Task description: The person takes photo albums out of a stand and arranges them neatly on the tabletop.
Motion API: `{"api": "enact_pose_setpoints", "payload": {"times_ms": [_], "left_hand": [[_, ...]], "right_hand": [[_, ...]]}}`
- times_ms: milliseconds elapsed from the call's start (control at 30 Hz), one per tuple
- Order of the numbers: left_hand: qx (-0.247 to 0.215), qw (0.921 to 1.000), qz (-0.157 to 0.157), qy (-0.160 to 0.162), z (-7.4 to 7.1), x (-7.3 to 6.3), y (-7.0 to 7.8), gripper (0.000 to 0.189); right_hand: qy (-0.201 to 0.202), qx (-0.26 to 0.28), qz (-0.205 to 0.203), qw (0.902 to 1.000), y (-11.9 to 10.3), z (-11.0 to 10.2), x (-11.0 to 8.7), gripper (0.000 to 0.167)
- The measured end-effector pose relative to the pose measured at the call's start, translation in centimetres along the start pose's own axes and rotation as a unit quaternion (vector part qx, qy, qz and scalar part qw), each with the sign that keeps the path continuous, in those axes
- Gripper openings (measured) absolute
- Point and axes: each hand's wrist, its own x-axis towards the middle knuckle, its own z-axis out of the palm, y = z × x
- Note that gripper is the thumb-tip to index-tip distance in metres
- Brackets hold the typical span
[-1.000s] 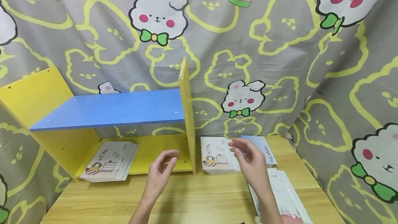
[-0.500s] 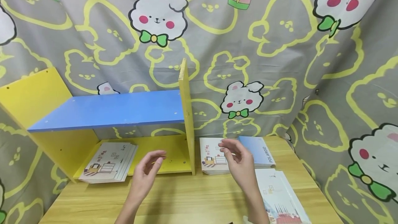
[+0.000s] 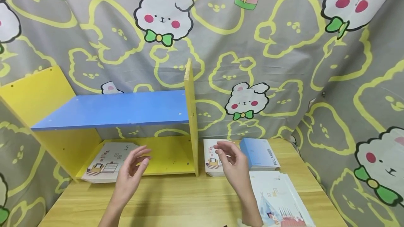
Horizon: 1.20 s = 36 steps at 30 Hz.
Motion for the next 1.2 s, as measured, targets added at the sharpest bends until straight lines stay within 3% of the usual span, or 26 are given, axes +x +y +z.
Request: {"api": "enact_pose_setpoints", "payload": {"times_ms": [633, 1200], "left_hand": [[0.056, 0.9981, 0.027, 0.003, -5.7, 0.7, -0.4, 0.042], [0.074, 0.9970, 0.006, 0.020, -8.0, 0.4, -1.0, 0.038]], "right_hand": [[-0.007, 0.018, 0.008, 0.9998, 0.2, 2.9, 0.0, 0.022], [0.004, 0.068, 0.029, 0.9972, 0.7, 6.9, -0.6, 0.025]]}}
